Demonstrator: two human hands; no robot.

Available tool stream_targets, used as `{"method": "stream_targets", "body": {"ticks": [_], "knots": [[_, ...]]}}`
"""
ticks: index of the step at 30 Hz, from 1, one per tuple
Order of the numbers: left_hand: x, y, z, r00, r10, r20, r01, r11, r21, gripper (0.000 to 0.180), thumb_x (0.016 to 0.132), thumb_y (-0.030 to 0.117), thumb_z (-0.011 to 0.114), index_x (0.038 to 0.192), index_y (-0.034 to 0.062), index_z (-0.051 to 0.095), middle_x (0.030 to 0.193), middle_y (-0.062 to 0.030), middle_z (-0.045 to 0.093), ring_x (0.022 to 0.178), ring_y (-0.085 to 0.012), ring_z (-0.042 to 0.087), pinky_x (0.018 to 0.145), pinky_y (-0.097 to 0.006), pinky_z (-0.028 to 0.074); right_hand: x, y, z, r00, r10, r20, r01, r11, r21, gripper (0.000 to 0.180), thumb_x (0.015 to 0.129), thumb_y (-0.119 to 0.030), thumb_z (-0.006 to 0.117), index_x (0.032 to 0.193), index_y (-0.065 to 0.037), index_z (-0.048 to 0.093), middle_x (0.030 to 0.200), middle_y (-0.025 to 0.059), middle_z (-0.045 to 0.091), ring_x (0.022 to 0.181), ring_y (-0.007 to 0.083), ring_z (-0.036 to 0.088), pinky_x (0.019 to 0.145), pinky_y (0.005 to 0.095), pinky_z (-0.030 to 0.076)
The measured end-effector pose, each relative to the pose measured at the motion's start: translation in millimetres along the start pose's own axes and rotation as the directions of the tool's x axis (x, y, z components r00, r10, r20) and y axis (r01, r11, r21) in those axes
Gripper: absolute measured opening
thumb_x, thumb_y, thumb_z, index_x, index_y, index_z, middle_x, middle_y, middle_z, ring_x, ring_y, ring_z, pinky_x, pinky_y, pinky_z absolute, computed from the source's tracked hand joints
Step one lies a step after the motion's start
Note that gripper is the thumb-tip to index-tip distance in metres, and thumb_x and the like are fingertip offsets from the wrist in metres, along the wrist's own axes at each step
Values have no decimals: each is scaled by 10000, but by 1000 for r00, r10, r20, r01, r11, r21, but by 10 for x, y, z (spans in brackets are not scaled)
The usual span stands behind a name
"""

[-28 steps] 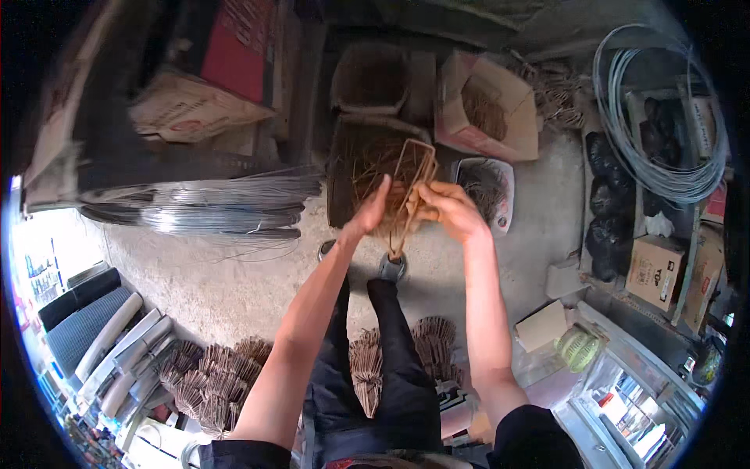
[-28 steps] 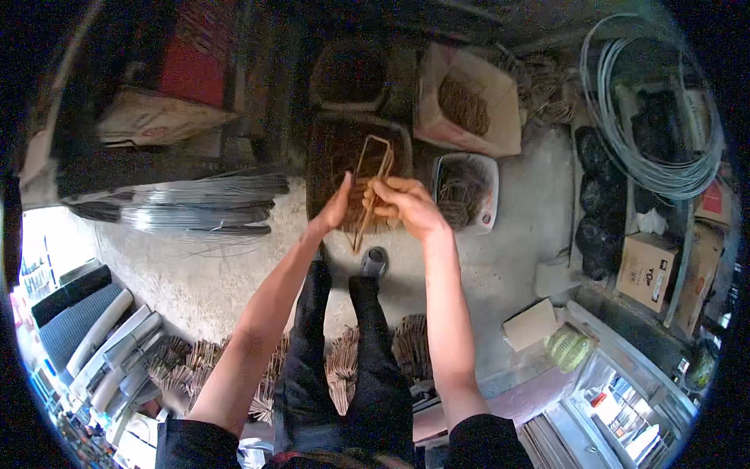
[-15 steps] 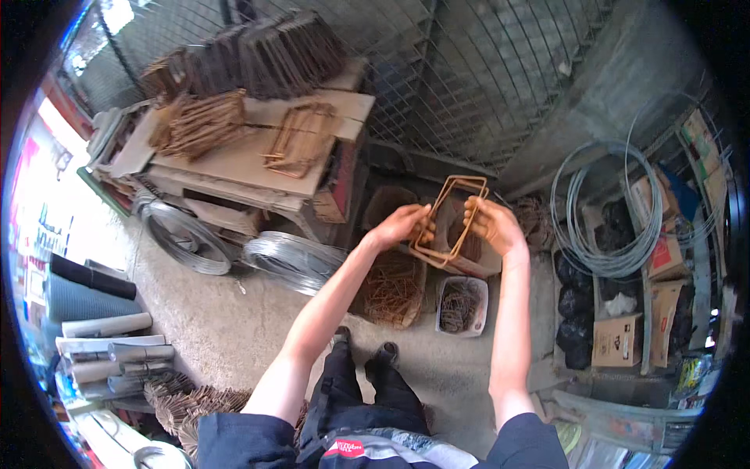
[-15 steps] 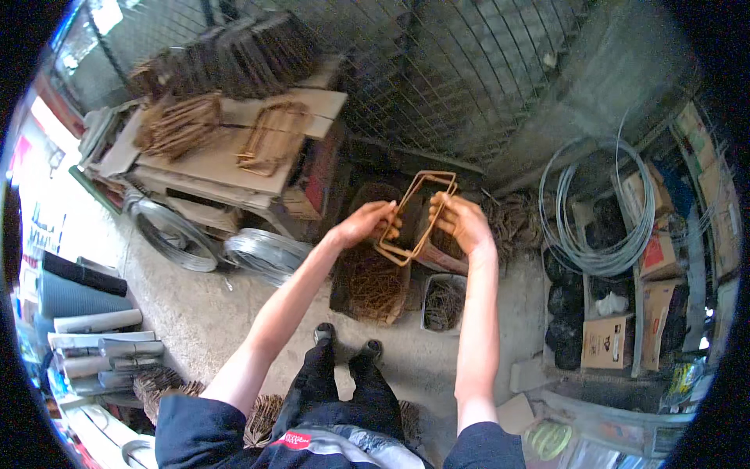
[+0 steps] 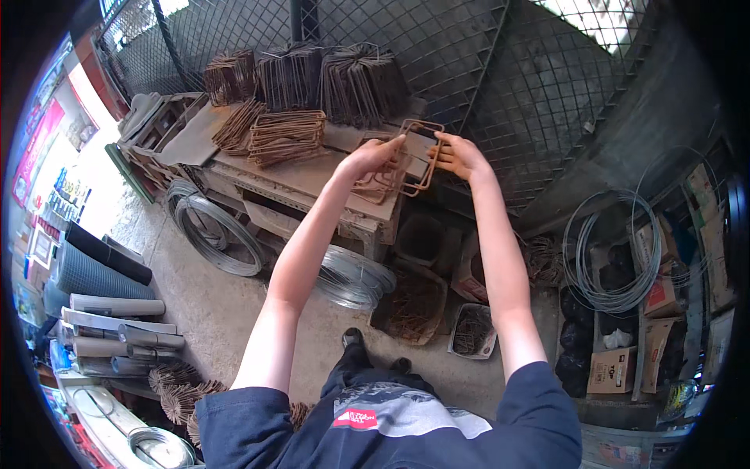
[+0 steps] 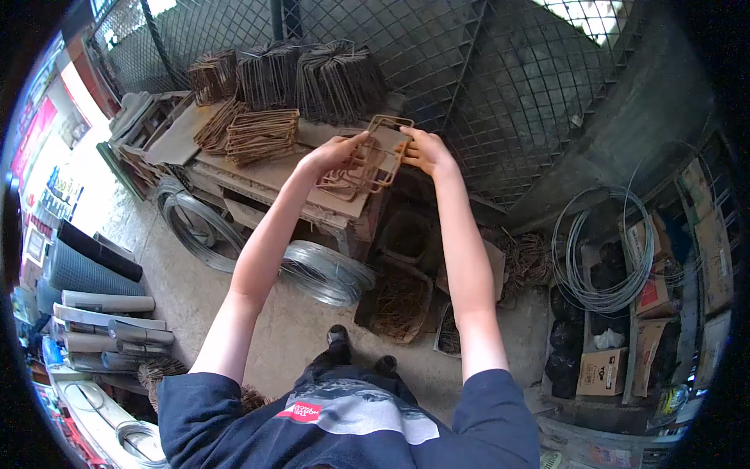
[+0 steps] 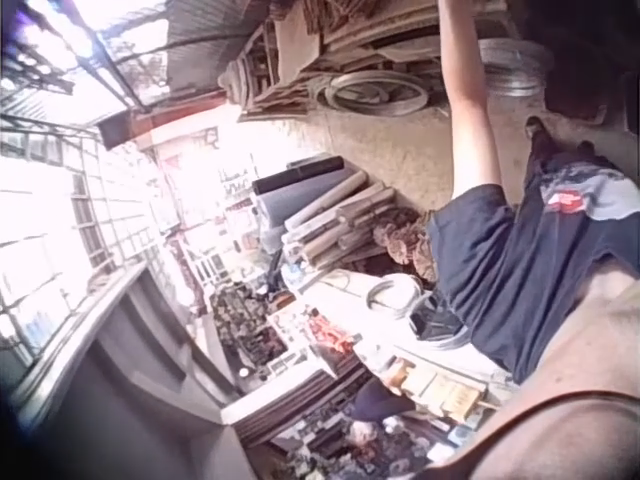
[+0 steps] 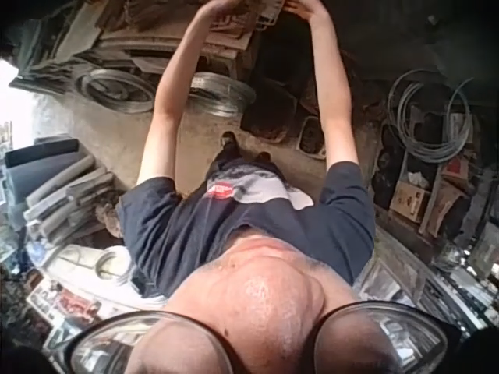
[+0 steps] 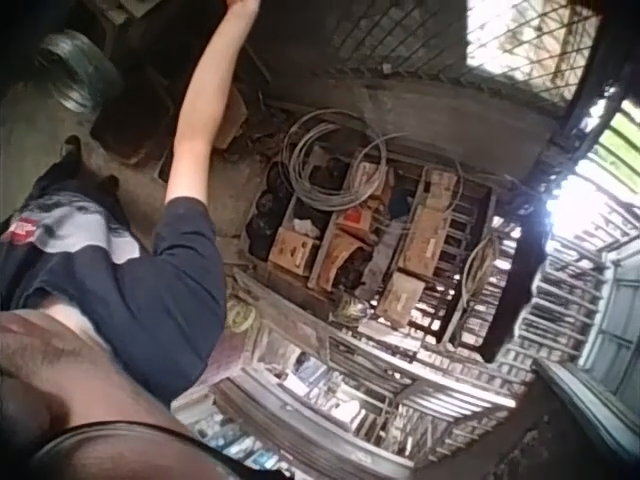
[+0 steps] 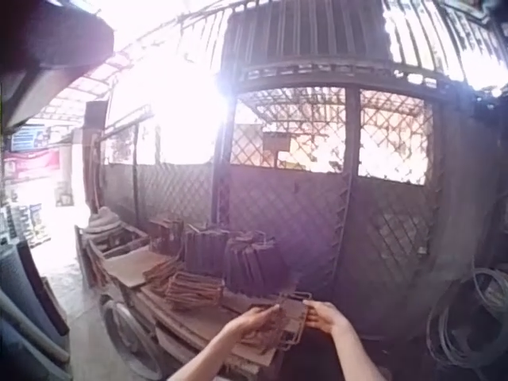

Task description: Organizing and bundling square-shaped metal ties or rebar stirrups in a hardware store or construction material area.

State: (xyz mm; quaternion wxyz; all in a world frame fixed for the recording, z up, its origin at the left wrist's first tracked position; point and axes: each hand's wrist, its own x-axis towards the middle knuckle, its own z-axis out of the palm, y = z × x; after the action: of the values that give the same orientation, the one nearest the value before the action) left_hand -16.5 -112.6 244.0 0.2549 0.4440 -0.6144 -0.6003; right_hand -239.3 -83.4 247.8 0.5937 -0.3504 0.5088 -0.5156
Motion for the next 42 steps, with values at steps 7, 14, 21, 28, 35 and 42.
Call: {"method": "stream_targets", "body": {"ticks": [7,14,21,28,35,42], "knots": [[390,-384,-880,996,-83,-41,89,980,175,683,882,588,486,1145,-33,590,950,-64,619,826,-144,569,780,-283,467,657,221,721,994,106,20,-106,994,-26,437,856,-258,639,1178,-6,481,1045,171,565,958,283,588,860,441,489],[493,-565,-1009,989,-107,-107,146,862,485,860,836,659,474,1325,-47,432,1292,-237,502,1209,-324,483,982,-387,394,969,509,813,964,124,-234,-205,908,-366,676,819,-350,664,1339,-12,396,1388,251,366,1272,394,371,1009,564,317],[499,-251,-888,999,15,52,-34,924,380,784,844,620,511,1273,-36,485,1204,-187,563,1117,-270,531,933,-363,419,711,351,565,982,110,-153,-159,917,-364,740,809,-374,685,1369,-12,365,1450,267,248,1331,394,286,1039,535,301],[761,-180,-318,980,135,149,-182,910,373,742,853,593,537,1300,4,474,1238,-193,549,1140,-254,534,966,-364,412,229,343,-21,968,70,-242,-140,948,-287,740,840,-348,672,1361,50,329,1405,288,308,1272,367,395,1025,508,352],[711,18,636,930,126,345,-223,940,258,694,877,572,525,1273,4,481,1153,-150,585,1043,-206,583,895,-333,455,-558,469,-866,946,131,-298,-182,972,-150,637,878,-338,629,1334,29,378,1340,257,428,1194,329,496,998,456,402],[521,-226,1708,919,158,361,-240,951,194,635,875,513,570,1117,-74,568,968,-129,651,864,-166,613,787,-293,486,-1219,1035,-1851,916,208,-342,-219,976,7,532,927,-390,525,1293,-15,433,1212,168,568,1117,272,557,972,423,416]]}}
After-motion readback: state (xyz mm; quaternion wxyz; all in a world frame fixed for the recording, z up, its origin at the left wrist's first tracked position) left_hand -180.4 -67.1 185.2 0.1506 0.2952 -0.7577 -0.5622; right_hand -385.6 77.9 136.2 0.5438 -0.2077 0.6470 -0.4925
